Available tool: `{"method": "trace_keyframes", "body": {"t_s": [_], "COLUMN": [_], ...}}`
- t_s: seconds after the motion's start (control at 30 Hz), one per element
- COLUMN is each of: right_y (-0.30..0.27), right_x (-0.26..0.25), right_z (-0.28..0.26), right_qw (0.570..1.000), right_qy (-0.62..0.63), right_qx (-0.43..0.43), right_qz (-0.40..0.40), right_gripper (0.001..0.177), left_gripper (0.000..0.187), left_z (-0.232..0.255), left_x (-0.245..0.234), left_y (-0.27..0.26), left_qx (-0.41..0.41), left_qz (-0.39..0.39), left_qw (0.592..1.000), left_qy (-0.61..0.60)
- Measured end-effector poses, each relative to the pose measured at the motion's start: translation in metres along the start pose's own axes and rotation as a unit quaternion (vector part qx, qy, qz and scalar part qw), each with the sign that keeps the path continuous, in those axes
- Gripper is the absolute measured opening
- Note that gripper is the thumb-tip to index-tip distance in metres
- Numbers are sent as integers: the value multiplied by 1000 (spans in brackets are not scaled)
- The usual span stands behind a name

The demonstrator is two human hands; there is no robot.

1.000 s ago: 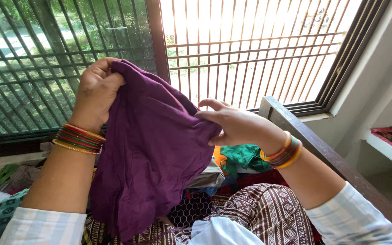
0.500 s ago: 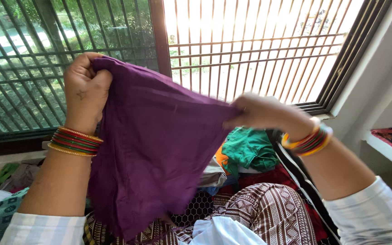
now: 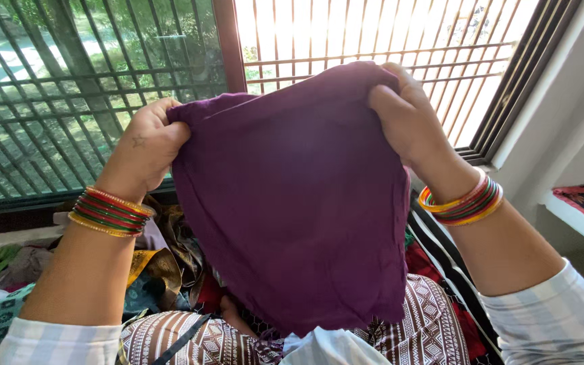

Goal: The person folds a purple garment and places it on a stack of clothes. Then, the person picks up a plaid shirt, lays it flat, and buttons it up.

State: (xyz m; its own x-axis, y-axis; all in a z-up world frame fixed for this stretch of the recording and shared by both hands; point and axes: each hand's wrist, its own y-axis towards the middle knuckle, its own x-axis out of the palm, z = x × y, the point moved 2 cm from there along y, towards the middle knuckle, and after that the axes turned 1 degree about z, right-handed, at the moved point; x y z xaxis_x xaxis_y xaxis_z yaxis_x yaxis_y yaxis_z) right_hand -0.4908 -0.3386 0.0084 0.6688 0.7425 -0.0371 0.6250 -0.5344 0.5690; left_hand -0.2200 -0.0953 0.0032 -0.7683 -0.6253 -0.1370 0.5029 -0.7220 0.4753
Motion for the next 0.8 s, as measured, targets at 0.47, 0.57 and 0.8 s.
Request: {"method": "trace_keyframes", "body": {"t_s": [0.47, 0.57, 0.8], "right_y": [49, 89, 147], "right_x": [17, 10, -27], "right_z": [99, 103, 22], "right_qw": [823, 857, 638], "right_qy": [-499, -496, -612], "right_qx": [104, -55, -452], "right_qz": [-252, -128, 121], "right_gripper": [40, 26, 13], "left_gripper": [22, 9, 24], "left_z": [-161, -152, -24], "left_x": [-14, -20, -40], "left_y": [80, 113, 177], "left_qx": [-105, 61, 516], "left_qz": [9, 170, 318], "left_qw": [969, 899, 730], "left_qy": [222, 398, 318]}}
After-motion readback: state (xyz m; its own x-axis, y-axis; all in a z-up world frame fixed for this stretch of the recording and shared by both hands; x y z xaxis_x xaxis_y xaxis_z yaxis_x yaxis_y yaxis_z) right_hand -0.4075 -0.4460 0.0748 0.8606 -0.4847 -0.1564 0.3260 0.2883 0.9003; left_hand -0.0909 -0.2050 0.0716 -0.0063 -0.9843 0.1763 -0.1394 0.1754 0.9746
